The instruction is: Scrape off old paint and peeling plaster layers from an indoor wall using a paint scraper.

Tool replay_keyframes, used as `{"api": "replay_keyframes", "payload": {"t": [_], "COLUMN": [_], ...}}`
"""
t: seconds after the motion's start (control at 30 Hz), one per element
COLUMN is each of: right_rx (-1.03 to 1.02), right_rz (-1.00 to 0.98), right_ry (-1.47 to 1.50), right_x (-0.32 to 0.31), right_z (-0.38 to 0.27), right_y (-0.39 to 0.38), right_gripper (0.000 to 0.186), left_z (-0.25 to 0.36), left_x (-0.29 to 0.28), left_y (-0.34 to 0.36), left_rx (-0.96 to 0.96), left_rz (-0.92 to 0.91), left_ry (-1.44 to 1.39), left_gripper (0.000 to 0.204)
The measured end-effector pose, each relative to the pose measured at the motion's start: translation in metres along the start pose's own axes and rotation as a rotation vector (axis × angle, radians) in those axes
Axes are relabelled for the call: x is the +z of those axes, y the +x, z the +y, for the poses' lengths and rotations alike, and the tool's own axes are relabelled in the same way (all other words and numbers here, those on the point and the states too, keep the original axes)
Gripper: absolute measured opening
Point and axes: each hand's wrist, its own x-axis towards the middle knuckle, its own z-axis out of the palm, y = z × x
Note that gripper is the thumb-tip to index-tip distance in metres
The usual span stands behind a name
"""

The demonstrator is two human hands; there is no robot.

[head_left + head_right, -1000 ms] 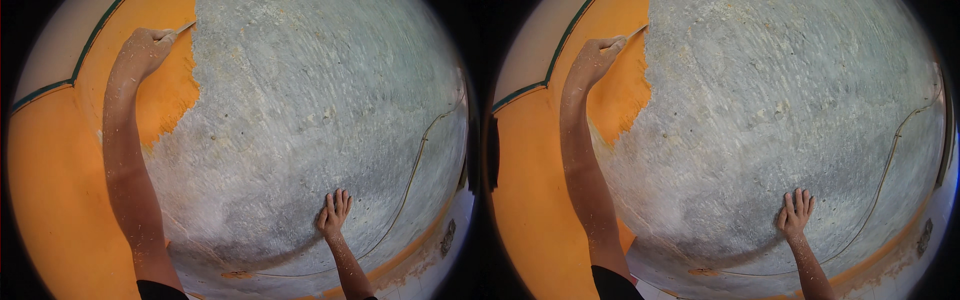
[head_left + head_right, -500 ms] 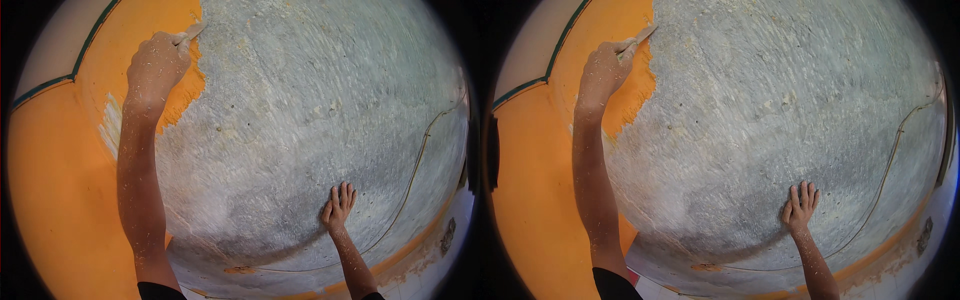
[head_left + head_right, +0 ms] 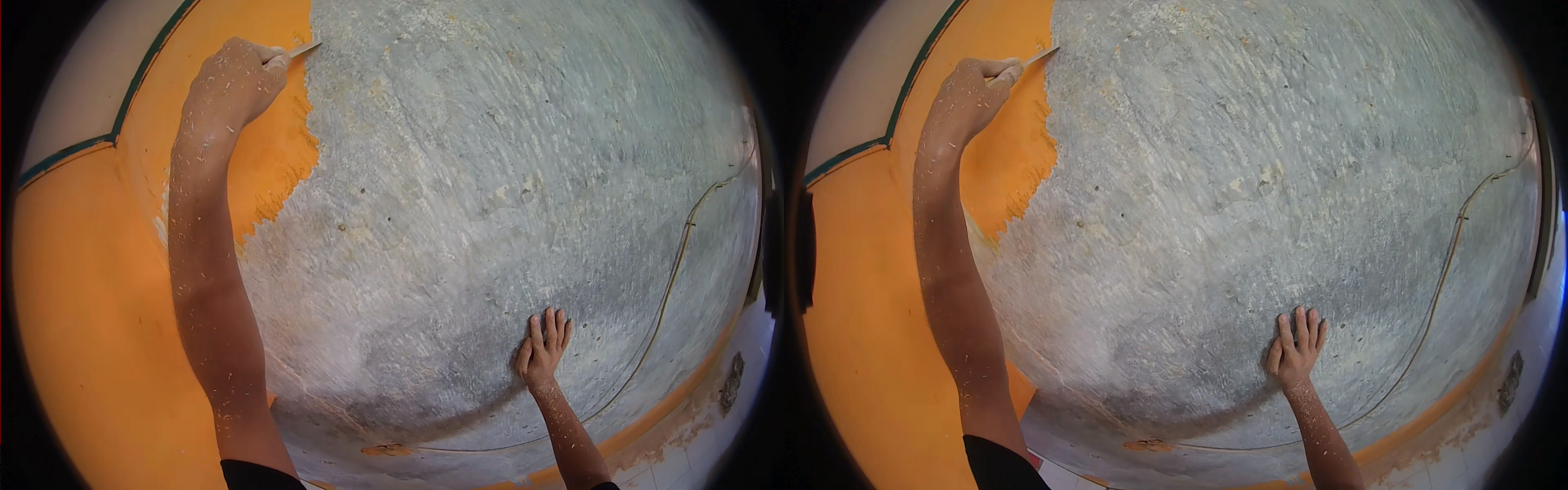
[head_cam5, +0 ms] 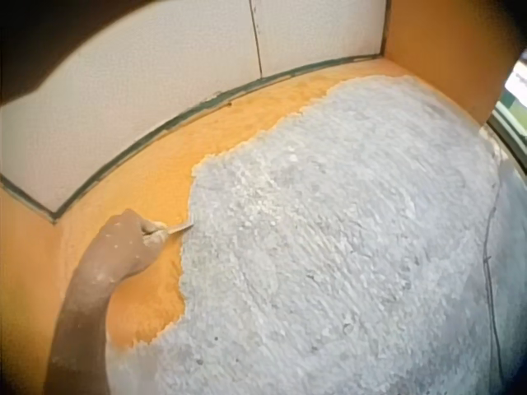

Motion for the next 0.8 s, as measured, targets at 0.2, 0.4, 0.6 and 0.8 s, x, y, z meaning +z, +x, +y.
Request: {"api": "replay_keyframes", "payload": {"t": [0.2,0.4,0.6,0.8], "right_rx": [0.027,-0.001,-0.023,-0.008], "right_rz": [0.016,0.007,0.012,0.003], "right_ry": [-0.031,-0.005,-0.040,-0.036], "right_x": [-0.003,-0.004,-0.003,-0.003], "right_z": [0.003,-0.003,0.002,0.000], "right_y": [0.001,0.006,0.007,0.003], "right_gripper": [0.042,0.043,0.043,0.043], "left_z": [-0.002,-0.007,0.002,-0.012], "left_x": [0.015,0.008,0.007,0.020], "left_y": [-0.023,-0.026,-0.010,-0.001], "left_rx": [-0.030,-0.044,-0.085,-0.077], "left_rz": [0.019,0.089,0.002,0.088], "left_ry": [-0.063,-0.042,-0.056,0.041], "left_gripper": [0.036,0.036,0.034,0.035]}}
